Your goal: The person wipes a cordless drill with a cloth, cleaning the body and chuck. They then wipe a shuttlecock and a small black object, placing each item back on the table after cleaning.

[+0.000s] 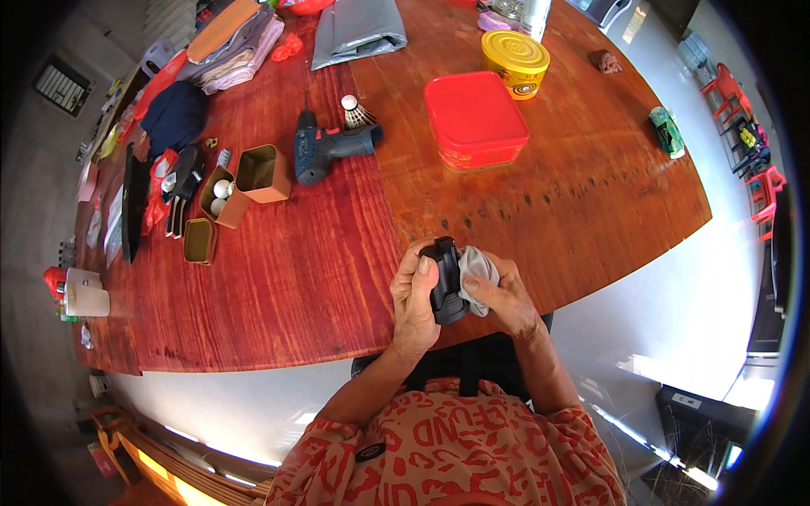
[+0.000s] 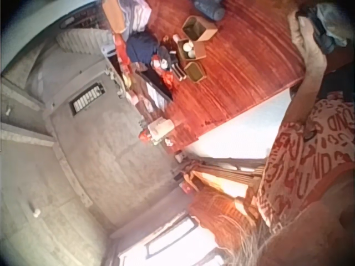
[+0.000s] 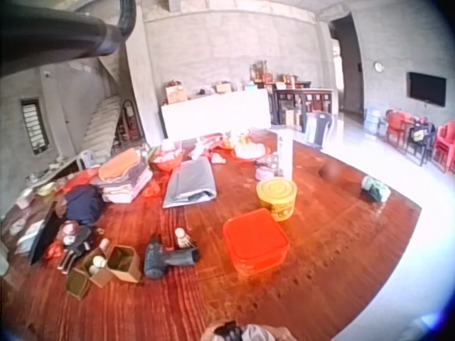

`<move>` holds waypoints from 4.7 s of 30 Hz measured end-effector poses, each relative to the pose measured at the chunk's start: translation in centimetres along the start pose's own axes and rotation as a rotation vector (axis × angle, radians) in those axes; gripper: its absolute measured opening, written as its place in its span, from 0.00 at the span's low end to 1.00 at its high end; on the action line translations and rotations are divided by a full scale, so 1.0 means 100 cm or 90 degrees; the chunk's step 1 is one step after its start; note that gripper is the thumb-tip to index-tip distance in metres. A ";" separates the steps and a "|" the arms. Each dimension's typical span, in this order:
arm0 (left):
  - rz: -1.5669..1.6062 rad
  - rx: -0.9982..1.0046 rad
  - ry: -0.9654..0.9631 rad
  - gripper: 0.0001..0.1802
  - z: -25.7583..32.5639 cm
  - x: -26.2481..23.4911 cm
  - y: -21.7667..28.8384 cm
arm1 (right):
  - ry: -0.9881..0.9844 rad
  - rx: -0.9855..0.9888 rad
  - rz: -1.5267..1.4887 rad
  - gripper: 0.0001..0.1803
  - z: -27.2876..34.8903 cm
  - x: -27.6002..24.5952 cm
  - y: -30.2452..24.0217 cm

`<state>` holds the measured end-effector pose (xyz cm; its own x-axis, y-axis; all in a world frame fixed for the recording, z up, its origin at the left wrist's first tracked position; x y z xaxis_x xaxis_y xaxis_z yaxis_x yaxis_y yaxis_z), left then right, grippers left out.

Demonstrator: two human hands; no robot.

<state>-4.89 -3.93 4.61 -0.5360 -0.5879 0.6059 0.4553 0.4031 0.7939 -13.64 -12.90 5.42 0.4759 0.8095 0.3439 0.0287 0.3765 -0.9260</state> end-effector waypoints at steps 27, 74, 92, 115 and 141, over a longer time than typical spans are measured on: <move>-0.188 0.145 0.089 0.15 -0.009 0.010 0.023 | 0.164 -0.114 -0.101 0.24 0.015 0.015 0.014; -0.585 0.101 -0.250 0.26 0.020 0.016 0.005 | 0.085 -0.264 0.454 0.21 0.012 -0.011 -0.033; -0.396 0.010 -0.211 0.31 0.008 0.020 0.003 | 0.221 -0.230 0.164 0.19 0.007 -0.026 -0.033; -0.285 -0.206 -0.185 0.32 0.016 0.012 -0.008 | 0.324 -0.257 -0.061 0.11 0.001 -0.047 -0.022; -0.161 -0.177 -0.217 0.26 0.009 0.013 -0.009 | 0.237 -0.232 0.065 0.23 0.012 -0.038 -0.044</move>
<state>-6.60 -4.38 4.73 -0.8348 -0.3617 0.4151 0.4280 0.0479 0.9025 -16.64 -17.05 8.42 0.7698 0.5944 0.2324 0.2388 0.0695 -0.9686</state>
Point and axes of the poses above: each hand's wrist, its own z-axis away from the middle knuckle, its own x-axis out of the palm, y = z × x, the point moved 5 cm from there along -z, towards the middle knuckle, and after that the axes turned 2 degrees about y, right-handed, at the moved point
